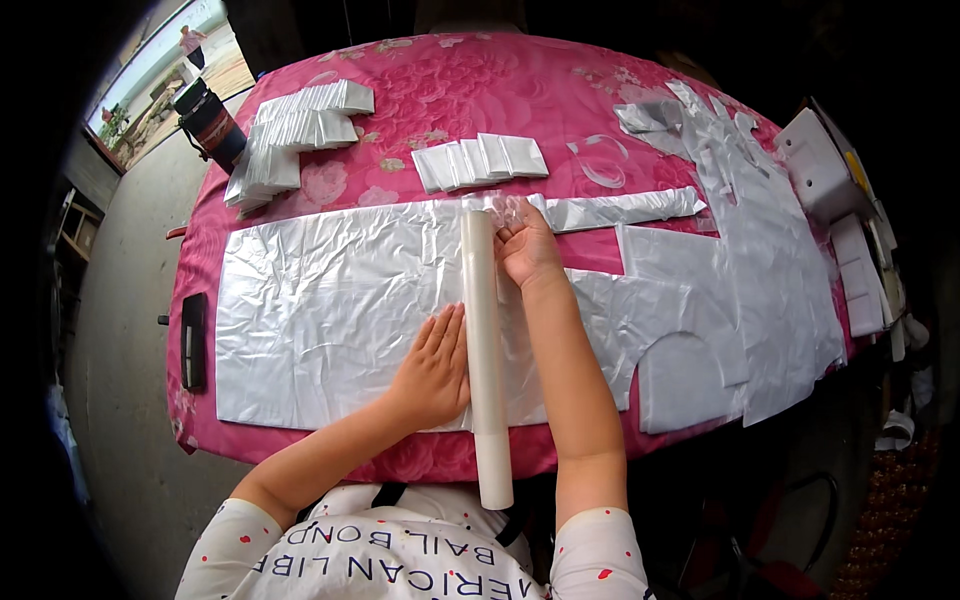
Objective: The person unrolls a roll of clear plastic wrap on a pink tablecloth, places small white rectangular items onto the film, folds the wrap around each item, and stacks the wrapped units. The person repeats this process for multiple items, maintaining a growing stack of wrapped packages.
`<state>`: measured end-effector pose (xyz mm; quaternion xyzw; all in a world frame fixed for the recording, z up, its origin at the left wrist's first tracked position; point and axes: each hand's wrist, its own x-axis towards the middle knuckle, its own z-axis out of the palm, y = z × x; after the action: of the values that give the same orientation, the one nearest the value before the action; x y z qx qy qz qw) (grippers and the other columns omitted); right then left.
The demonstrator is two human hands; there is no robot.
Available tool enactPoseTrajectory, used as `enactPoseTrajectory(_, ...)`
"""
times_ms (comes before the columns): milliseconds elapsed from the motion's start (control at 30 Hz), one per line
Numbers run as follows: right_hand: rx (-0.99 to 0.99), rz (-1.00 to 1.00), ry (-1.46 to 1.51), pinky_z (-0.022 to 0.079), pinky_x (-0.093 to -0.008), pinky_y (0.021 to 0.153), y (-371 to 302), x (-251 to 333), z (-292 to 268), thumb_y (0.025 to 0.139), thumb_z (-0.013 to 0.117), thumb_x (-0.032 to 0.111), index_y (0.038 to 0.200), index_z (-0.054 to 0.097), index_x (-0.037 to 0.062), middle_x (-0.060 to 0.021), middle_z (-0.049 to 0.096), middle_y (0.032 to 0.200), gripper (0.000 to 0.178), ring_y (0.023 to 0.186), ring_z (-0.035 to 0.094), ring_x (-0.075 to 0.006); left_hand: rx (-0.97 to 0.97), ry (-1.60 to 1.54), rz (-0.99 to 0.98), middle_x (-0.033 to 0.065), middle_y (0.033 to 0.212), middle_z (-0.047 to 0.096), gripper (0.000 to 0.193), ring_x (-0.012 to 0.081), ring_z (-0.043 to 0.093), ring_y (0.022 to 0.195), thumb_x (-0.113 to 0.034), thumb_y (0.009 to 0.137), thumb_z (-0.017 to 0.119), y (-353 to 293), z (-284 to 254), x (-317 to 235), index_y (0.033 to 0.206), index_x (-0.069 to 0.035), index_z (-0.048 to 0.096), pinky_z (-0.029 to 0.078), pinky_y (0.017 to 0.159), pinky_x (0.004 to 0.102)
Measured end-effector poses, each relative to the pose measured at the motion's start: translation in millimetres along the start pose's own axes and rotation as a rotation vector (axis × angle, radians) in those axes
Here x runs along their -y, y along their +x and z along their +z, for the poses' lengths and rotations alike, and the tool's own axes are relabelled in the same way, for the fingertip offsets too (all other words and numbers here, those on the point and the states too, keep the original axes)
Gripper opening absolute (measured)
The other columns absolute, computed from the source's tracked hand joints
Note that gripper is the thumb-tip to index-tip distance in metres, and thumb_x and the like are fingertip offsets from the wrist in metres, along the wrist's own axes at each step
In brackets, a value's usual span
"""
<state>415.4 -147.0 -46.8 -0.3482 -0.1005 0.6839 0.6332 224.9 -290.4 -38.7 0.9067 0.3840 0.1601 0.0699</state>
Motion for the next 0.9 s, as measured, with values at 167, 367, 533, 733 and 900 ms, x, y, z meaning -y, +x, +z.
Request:
enactPoseTrajectory(167, 0.237, -0.299, 0.373, 0.046, -0.0426, 0.091, 11.2, 80.4, -40.1, 0.091, 0.047, 0.017, 0.105, 0.058, 0.0036, -0.0073, 0.062, 0.113, 0.023, 0.107, 0.057, -0.0251, 0.031, -0.086, -0.012, 0.0295, 0.138, 0.028, 0.063, 0.0393, 0.023, 0.133, -0.020, 0.080, 0.037, 0.9, -3.2, -2.0, 0.131, 0.015, 0.027, 0.014, 0.110, 0.0459)
enactPoseTrajectory(367, 0.448, -0.574, 0.354, 0.045, -0.0461, 0.093, -33.0, 213.8, -90.0, 0.097, 0.033, 0.020, 0.110, 0.054, 0.0028, -0.0085, 0.060, 0.116, 0.030, 0.111, 0.055, -0.0260, 0.001, -0.115, 0.011, 0.0299, 0.139, 0.027, 0.062, 0.0392, 0.022, 0.133, -0.021, 0.079, 0.038, 1.3, 0.6, -4.5, 0.129, 0.016, 0.030, 0.013, 0.110, 0.0459)
enactPoseTrajectory(533, 0.107, -0.805, -0.109, 0.035, -0.0380, 0.101, -92.9, 164.6, 60.9, 0.097, 0.034, 0.020, 0.123, 0.048, 0.0043, -0.0097, 0.056, 0.122, 0.033, 0.120, 0.046, -0.0216, -0.017, -0.032, -0.001, 0.0296, 0.138, 0.031, 0.063, 0.0384, 0.026, 0.132, -0.026, 0.081, 0.036, -4.1, 1.5, -0.2, 0.128, 0.015, 0.034, 0.015, 0.110, 0.0457)
enactPoseTrajectory(733, 0.570, -0.642, -0.999, 0.035, -0.0291, 0.097, -111.5, -63.5, 168.5, 0.094, 0.045, 0.020, 0.124, 0.048, -0.0018, -0.0156, 0.055, 0.120, 0.037, 0.114, 0.051, -0.0247, -0.147, -0.054, 0.020, 0.0310, 0.137, 0.030, 0.063, 0.0410, 0.027, 0.131, -0.027, 0.081, 0.039, -5.6, 8.0, 1.9, 0.127, 0.016, 0.033, 0.019, 0.108, 0.0486)
enactPoseTrajectory(900, 0.667, -0.430, -1.504, 0.021, -0.0486, 0.107, -98.3, -215.0, 167.5, 0.091, 0.041, 0.022, 0.127, 0.044, -0.0005, -0.0218, 0.038, 0.136, 0.042, 0.132, 0.024, -0.0378, -0.092, 0.122, 0.095, 0.0311, 0.137, 0.029, 0.061, 0.0413, 0.026, 0.131, -0.025, 0.084, 0.038, 1.5, 25.5, 4.0, 0.129, 0.015, 0.031, 0.019, 0.108, 0.0498)
